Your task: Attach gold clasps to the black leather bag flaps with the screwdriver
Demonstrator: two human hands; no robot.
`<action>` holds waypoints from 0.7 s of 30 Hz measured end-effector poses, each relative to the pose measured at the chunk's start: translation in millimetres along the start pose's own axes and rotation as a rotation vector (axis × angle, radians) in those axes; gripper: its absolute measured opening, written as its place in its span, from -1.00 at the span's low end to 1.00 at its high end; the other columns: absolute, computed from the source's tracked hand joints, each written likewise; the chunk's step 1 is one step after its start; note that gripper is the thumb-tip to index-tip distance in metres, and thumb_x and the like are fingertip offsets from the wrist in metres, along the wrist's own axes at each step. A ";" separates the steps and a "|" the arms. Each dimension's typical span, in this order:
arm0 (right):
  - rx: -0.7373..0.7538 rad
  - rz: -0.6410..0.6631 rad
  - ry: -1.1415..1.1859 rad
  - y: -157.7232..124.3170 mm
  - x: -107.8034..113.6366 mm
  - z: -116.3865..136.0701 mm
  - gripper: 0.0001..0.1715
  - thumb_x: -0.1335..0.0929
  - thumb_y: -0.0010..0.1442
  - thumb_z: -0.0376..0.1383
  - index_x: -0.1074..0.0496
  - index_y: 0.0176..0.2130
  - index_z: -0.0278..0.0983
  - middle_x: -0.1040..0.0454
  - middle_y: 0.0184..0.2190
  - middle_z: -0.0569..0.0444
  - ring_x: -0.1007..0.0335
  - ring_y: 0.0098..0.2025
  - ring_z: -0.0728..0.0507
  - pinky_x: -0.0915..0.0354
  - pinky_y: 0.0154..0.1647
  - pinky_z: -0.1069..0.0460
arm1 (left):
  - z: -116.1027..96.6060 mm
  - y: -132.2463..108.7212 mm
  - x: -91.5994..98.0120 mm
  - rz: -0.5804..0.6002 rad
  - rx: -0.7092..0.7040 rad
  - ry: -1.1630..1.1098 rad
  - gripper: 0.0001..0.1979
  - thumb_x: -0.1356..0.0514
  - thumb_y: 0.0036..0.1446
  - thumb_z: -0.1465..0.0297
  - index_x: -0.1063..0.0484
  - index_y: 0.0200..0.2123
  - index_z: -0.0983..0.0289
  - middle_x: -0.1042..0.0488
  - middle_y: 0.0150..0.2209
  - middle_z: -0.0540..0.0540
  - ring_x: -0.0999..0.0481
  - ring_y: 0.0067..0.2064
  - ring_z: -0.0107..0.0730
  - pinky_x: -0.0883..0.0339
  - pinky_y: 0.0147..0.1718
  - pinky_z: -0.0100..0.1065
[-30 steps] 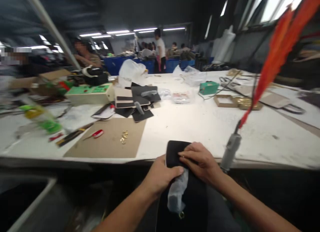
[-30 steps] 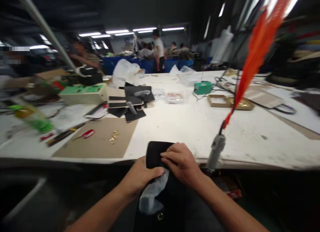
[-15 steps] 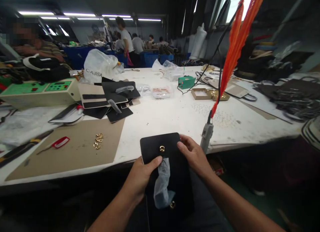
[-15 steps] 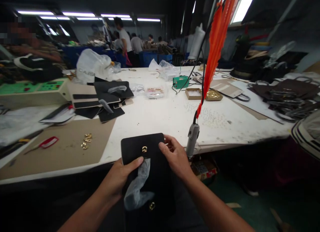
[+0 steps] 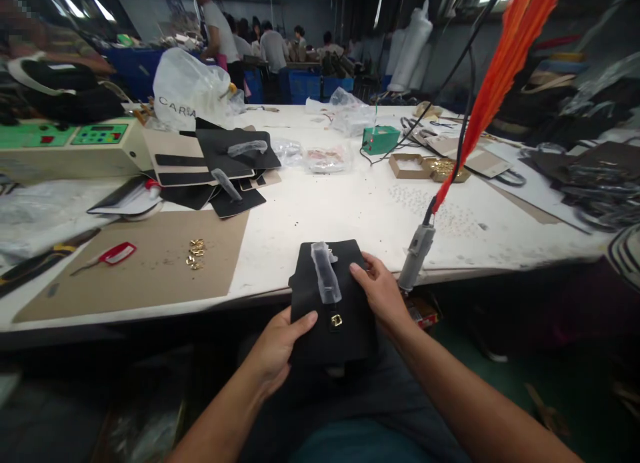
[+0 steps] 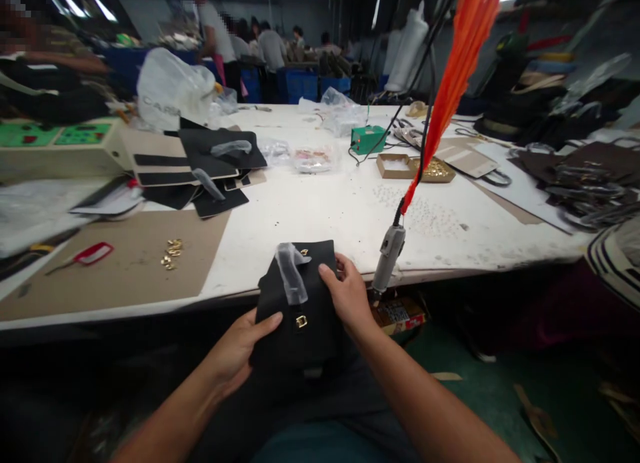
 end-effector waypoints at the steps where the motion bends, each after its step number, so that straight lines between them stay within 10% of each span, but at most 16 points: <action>1: 0.153 -0.086 -0.139 -7.2 7.0 2.9 -0.31 -0.50 0.22 0.01 -0.43 0.20 -0.26 -0.53 0.09 -0.17 -0.50 0.07 -0.34 -0.43 0.06 -0.22 | 1.8 1.1 0.1 -0.025 -0.024 -0.016 -0.53 -0.47 0.10 0.35 -0.58 0.06 0.37 -0.70 -0.08 0.30 -0.72 -0.14 -0.06 -0.58 -0.09 -0.20; 6: 0.570 0.067 -0.609 -56.0 6.1 3.0 -0.80 -0.51 0.29 -0.15 -0.58 -0.11 -0.16 -0.57 -0.18 0.00 -0.48 -0.09 -0.27 -0.31 0.02 -0.18 | 7.4 9.4 -4.9 -0.098 -0.128 -0.035 -0.53 -0.46 0.12 0.30 -0.57 0.08 0.34 -0.71 -0.08 0.26 -0.72 -0.12 -0.05 -0.58 -0.02 -0.13; 14: 0.291 0.101 -0.388 -63.8 -15.9 -7.6 -0.94 -0.51 0.24 -0.32 -0.57 -0.30 -0.19 -0.54 -0.35 0.10 -0.47 -0.31 -0.16 -0.34 -0.25 -0.03 | 20.1 13.5 -13.0 -0.179 -0.202 -0.116 -0.46 -0.54 -0.02 0.23 -0.61 0.01 0.33 -0.71 -0.07 0.25 -0.69 -0.01 0.00 -0.55 0.06 -0.12; 21: 0.420 0.163 -0.354 -67.3 -24.6 -9.1 -0.86 -0.45 0.34 -0.31 -0.66 -0.12 -0.14 -0.58 -0.28 0.05 -0.49 -0.21 -0.20 -0.36 -0.13 -0.10 | 22.7 12.2 -9.1 -0.227 -0.204 -0.161 -0.46 -0.55 -0.07 0.27 -0.61 -0.02 0.36 -0.71 -0.12 0.26 -0.71 -0.09 0.00 -0.58 0.00 -0.09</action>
Point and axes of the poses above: each hand's wrist, its own y-axis towards the middle knuckle, its own x-axis out of the back of the hand, z = x × y, the point moved 4 cm from there along y, towards the middle knuckle
